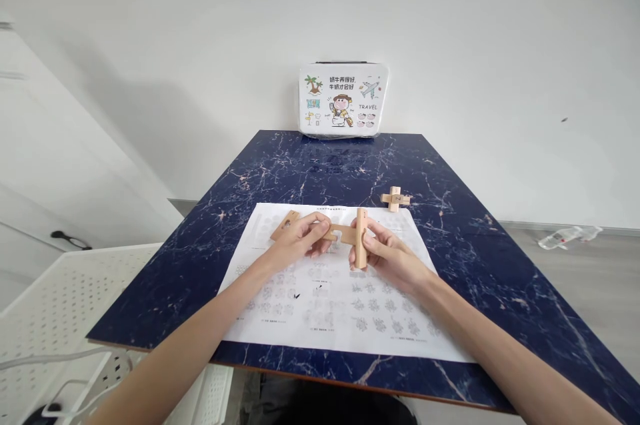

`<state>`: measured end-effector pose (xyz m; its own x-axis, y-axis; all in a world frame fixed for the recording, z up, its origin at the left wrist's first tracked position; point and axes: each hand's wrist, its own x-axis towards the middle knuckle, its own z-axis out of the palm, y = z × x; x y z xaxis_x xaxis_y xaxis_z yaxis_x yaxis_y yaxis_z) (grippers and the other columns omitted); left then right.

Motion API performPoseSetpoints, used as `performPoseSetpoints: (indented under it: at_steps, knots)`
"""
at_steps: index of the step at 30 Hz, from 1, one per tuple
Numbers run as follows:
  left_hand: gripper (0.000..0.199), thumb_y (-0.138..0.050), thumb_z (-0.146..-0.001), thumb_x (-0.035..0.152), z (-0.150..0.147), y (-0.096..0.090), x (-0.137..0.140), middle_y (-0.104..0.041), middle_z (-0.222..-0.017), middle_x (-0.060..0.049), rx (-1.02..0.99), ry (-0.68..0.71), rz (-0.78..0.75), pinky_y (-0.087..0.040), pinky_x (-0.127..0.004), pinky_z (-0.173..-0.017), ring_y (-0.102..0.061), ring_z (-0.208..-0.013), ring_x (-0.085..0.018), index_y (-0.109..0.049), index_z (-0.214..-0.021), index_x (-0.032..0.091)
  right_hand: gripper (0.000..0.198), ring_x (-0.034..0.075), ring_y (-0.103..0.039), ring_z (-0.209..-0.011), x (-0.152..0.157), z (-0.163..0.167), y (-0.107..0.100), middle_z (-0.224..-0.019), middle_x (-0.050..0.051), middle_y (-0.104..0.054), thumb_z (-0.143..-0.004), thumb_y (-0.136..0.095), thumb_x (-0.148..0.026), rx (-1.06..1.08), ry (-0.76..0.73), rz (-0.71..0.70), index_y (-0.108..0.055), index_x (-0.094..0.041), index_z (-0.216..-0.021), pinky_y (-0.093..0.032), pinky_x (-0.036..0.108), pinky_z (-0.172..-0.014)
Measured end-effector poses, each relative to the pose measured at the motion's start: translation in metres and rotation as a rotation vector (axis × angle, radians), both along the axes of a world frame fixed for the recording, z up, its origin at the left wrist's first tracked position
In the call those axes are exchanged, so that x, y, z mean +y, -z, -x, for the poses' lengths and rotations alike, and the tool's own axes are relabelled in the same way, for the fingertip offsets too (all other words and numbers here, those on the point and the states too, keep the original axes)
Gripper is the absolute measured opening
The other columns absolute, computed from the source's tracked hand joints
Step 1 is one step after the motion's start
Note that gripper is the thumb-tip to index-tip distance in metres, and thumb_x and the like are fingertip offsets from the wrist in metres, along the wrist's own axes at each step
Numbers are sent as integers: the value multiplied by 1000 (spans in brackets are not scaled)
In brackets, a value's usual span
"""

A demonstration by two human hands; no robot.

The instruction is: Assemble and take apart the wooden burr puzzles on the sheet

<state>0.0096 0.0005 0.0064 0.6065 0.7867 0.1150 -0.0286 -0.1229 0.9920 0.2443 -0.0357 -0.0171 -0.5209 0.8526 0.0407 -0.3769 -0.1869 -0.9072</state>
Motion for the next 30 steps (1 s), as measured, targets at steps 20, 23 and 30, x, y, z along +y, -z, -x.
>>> performPoseSetpoints:
  at_steps: [20, 23, 30]
  knots:
    - [41, -60, -102, 56, -9, 0, -1, -64, -67, 0, -58, -41, 15, -31, -23, -50, -48, -53, -10, -52, -85, 20, 52, 13, -61, -47, 2, 4, 8, -67, -1, -74, -79, -91, -52, 225, 118, 135, -67, -27, -118, -44, 23, -47]
    - [41, -61, -102, 56, -11, 1, -1, -65, -69, 0, -73, -34, 38, -31, -23, -50, -49, -53, -10, -51, -85, 20, 53, 12, -58, -45, 3, 4, 9, -66, -1, -74, -78, -91, -52, 234, 117, 135, -67, -27, -117, -45, 23, -46]
    - [43, -61, -102, 56, -14, 1, 1, -64, -67, 0, -65, -59, 37, -30, -24, -52, -47, -53, -9, -53, -83, 19, 58, 15, -63, -51, 1, 8, 3, -66, -2, -71, -75, -92, -53, 216, 141, 145, -63, -26, -118, -35, 20, -39]
